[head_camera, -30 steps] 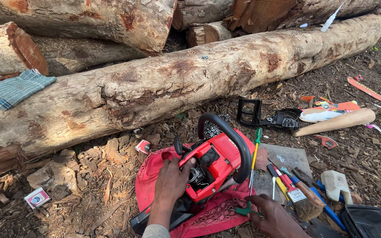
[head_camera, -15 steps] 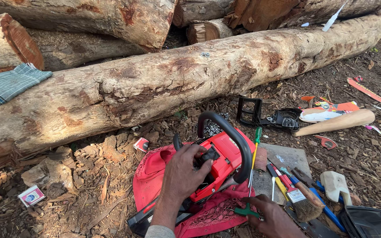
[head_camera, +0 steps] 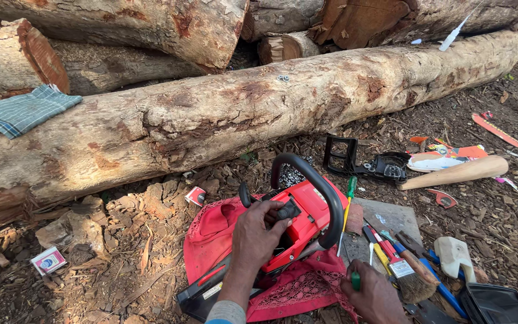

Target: The person uses a green T-handle wrench to tighten a bolt on the engine casing of a red chainsaw. The chainsaw is placed on a red cloth on the ground next to a large log. The person adjusts the tool and continues to tighten the bolt.

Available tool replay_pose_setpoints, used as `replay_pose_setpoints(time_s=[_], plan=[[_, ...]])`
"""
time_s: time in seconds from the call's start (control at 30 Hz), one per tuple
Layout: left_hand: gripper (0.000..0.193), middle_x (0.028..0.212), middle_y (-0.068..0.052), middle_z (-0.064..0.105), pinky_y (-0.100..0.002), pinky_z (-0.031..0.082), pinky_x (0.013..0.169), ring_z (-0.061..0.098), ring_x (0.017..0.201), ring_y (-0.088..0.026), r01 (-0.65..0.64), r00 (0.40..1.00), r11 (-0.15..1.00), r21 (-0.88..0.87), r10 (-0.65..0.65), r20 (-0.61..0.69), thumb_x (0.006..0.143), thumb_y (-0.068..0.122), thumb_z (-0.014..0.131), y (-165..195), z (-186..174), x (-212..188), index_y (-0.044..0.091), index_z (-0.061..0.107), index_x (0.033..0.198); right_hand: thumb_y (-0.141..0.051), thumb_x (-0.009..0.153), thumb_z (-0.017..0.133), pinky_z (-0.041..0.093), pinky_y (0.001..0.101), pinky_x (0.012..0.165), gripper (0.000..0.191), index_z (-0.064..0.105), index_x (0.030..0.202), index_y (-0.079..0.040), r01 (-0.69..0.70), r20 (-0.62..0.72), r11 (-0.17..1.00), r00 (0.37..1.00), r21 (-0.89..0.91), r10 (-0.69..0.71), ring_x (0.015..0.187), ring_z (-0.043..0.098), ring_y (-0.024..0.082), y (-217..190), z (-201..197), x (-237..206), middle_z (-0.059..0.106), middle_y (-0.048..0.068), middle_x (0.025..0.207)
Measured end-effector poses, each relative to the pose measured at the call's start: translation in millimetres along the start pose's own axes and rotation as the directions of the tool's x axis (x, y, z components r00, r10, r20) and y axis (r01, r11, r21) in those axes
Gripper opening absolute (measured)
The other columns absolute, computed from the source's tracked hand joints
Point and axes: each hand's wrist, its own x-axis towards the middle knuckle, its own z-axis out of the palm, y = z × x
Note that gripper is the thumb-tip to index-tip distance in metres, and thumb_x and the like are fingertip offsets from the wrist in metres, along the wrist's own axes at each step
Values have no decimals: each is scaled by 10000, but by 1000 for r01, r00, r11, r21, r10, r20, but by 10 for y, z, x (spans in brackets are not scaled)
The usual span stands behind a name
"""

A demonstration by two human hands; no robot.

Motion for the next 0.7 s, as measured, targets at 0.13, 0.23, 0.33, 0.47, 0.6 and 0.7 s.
replay_pose_setpoints(time_s=[0.13, 0.23, 0.33, 0.47, 0.6, 0.7], plan=[[446, 998, -67, 797, -319, 633, 825, 765, 876, -146, 8, 985, 988, -155, 19, 171, 785, 74, 789, -176, -73, 101, 92, 732, 1227, -377, 899, 721, 543, 449, 745, 327, 610, 1012, -91, -157, -65, 964, 983, 214, 174, 749, 721, 300, 154, -123, 39, 720, 146, 798], [473, 1095, -72, 800, -302, 607, 909, 758, 982, -129, -19, 959, 975, -221, 81, 273, 838, -35, 626, -314, -137, 140, 65, 702, 1293, -283, 922, 702, 502, 400, 617, 281, 646, 1130, -103, -113, -171, 879, 962, 462, 214, 660, 649, 250, 209, -237, 34, 667, 140, 791], [425, 1106, -72, 800, -306, 581, 918, 747, 1017, -133, 6, 955, 977, -212, 57, 291, 898, 3, 576, -407, -169, 144, 76, 691, 1301, -207, 967, 664, 472, 348, 534, 341, 687, 1300, -138, -72, -191, 770, 950, 634, 246, 600, 598, 198, 208, -397, -8, 654, 138, 755], [442, 1148, -74, 775, -301, 553, 960, 720, 1076, -145, 91, 932, 929, -359, 48, 361, 886, 36, 595, -435, -232, 201, 71, 669, 1321, -139, 946, 667, 489, 289, 480, 313, 709, 1247, -66, 266, -505, 695, 848, 668, 162, 581, 602, 125, 175, -771, -225, 716, 67, 812], [408, 1152, -103, 795, -302, 555, 965, 737, 1070, -161, 103, 946, 946, -307, 2, 325, 883, 77, 626, -333, -298, 164, 68, 714, 1281, -107, 967, 744, 416, 276, 562, 278, 760, 1234, -30, 440, -669, 708, 740, 552, 62, 680, 555, 97, -57, -1244, -588, 675, 111, 824], [390, 1122, -112, 795, -321, 587, 939, 762, 1027, -184, 38, 972, 980, -193, 9, 235, 858, 93, 695, -174, -267, -2, 75, 708, 1247, -134, 863, 749, 536, 237, 622, 237, 806, 1080, -57, 483, -556, 789, 801, 380, -222, 725, 677, 74, -418, -1542, -743, 792, 77, 856]])
